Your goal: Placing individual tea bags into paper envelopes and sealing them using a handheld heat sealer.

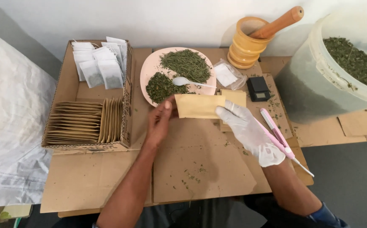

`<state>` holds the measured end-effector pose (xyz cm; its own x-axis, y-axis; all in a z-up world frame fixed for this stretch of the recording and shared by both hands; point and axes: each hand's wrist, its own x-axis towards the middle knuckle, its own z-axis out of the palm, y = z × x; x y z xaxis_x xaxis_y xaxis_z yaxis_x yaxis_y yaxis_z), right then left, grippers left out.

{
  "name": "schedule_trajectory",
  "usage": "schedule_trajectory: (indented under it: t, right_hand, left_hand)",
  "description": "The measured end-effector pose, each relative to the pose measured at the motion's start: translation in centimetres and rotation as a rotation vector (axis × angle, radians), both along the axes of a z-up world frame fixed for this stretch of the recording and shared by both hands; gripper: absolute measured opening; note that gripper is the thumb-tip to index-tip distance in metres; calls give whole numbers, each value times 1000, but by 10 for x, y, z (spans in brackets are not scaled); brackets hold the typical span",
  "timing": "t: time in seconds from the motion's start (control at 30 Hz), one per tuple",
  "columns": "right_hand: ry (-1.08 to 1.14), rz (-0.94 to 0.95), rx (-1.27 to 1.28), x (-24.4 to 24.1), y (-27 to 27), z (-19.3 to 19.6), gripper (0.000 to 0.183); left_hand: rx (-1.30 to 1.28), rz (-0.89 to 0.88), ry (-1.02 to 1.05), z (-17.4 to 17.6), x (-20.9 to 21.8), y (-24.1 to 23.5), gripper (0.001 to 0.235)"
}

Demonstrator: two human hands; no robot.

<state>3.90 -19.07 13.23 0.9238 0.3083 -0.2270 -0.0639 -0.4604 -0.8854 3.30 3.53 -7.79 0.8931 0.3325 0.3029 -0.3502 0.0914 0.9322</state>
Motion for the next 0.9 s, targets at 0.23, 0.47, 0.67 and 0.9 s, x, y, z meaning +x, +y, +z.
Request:
schedule_trajectory:
  t: [0.23,0.47,0.67,0.9]
  right_hand:
    - [62,13,-48,2,-7,3,41]
    - [155,79,12,12,-26,-13,39]
    - [169,138,2,15,-27,-15,42]
    - [244,175,81,14,-29,-2,39]
  left_hand:
    - [-202,-150,171,91,-31,-45,53]
    - [-227,-178,173,68,-26,-39,50]
    - [-32,-173,133,-5,-1,-10,53]
    - [46,-152,102,-7,-3,-14,51]
